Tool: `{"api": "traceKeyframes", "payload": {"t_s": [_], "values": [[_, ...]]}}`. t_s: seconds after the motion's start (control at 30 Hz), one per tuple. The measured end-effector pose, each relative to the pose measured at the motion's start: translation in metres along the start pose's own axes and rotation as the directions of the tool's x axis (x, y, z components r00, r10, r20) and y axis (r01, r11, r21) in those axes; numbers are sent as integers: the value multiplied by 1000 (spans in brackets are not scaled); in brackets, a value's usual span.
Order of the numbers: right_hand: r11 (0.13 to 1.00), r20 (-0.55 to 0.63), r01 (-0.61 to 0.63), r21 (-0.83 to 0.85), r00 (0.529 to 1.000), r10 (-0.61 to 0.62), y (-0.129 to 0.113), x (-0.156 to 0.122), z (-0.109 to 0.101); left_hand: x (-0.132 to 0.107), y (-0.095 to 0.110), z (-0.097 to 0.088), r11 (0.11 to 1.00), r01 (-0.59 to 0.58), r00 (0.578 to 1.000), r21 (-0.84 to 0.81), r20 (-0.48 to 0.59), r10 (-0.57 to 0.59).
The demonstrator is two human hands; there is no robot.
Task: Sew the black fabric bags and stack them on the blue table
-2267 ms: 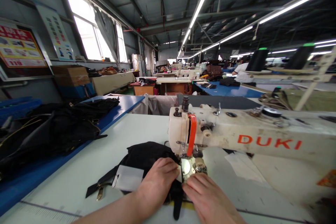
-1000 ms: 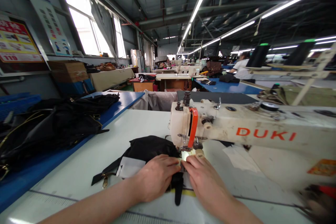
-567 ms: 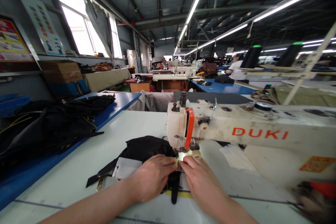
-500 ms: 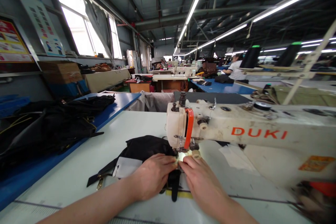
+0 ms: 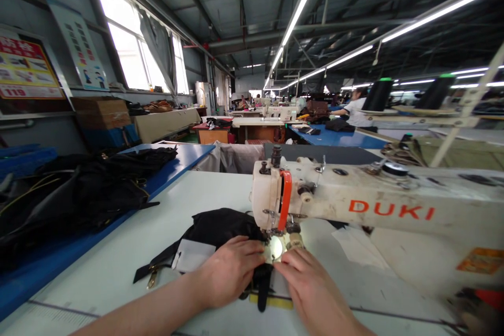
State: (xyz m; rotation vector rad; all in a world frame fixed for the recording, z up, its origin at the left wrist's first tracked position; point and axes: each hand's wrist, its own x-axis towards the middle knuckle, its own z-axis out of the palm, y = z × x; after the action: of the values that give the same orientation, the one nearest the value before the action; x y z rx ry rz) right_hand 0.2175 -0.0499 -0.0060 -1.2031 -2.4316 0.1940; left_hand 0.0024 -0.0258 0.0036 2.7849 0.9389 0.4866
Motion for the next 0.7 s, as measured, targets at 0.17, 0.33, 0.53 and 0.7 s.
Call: {"api": "traceKeyframes", "payload": {"t_s": [0.17,0.33,0.53,0.7], "values": [[999,17,36,-17,999,-36,2,-1,1,1,0,2,1000,1,1000,-17,-14,-2],[997,24,59,-48,998,-58,4,1,6,0,-1,4,999,-7,999,-32,-40,6],[999,36,52,-12,998,-51,6,0,7,0,0,1,1000,3,1000,-16,-15,-3],[999,26,29,17,999,-30,4,3,6,-1,0,0,1000,5,1000,-2,-4,-5]]}}
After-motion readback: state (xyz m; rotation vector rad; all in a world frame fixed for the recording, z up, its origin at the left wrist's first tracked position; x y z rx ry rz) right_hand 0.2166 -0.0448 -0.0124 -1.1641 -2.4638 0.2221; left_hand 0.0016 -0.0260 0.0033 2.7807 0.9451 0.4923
